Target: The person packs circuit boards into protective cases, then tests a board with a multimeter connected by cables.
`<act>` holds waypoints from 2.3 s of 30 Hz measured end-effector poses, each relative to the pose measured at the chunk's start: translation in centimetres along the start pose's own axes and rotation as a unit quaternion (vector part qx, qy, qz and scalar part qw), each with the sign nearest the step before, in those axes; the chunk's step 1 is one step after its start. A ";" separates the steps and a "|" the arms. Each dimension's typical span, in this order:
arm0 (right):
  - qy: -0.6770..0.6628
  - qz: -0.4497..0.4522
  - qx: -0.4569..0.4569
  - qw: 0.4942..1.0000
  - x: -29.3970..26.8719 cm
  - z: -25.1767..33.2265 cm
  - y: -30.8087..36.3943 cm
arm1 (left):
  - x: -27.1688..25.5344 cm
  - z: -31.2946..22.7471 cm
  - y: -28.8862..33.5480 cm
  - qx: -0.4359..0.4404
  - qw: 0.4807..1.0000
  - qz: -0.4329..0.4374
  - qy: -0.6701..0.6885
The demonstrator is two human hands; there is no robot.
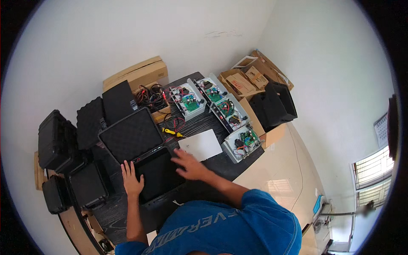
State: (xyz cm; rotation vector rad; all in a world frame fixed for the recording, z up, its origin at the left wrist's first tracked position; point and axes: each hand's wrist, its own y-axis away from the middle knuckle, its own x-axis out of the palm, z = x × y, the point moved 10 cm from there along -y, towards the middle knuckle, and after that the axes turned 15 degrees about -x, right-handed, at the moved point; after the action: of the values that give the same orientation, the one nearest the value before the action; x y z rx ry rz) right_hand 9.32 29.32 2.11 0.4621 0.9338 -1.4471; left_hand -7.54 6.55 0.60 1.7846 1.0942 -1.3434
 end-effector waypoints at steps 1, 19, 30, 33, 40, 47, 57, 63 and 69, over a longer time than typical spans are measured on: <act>0.044 -0.084 0.004 0.996 -4.6 -0.9 0.8 | -0.2 0.0 0.2 0.007 1.000 -0.017 0.004; 0.352 -0.250 0.511 0.743 -43.5 -25.5 38.1 | 0.0 -0.9 0.0 -0.023 0.999 -0.011 -0.021; 0.524 -0.344 0.206 0.751 -44.0 -8.7 24.0 | -0.9 -0.6 0.5 -0.014 0.999 -0.023 0.035; 0.512 -0.353 0.126 0.773 -42.1 -3.4 17.9 | -1.2 -0.1 0.5 -0.034 0.998 -0.031 0.049; 0.383 -0.354 -0.063 0.851 -32.6 6.5 6.0 | -2.0 2.0 0.6 -0.041 0.975 -0.045 0.213; 0.185 -0.129 -0.267 0.937 -15.0 12.4 -0.2 | -5.3 3.0 0.7 -0.083 0.770 0.038 0.631; 0.068 -0.015 -0.282 0.957 -1.1 10.5 1.3 | -5.9 5.8 4.1 -0.219 0.761 0.145 0.593; -0.009 -0.002 -0.218 0.976 -1.3 9.6 1.3 | -4.8 4.3 5.9 -0.225 0.895 0.147 0.357; 0.048 -0.231 -0.025 0.971 -5.1 4.4 -0.9 | -4.0 4.8 6.5 -0.246 0.925 0.143 0.252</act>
State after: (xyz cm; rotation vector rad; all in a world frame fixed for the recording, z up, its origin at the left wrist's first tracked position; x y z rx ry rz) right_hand 10.29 29.03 8.80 0.2876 1.2085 -1.8255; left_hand -4.29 -1.50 3.20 1.8381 1.2326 -0.3824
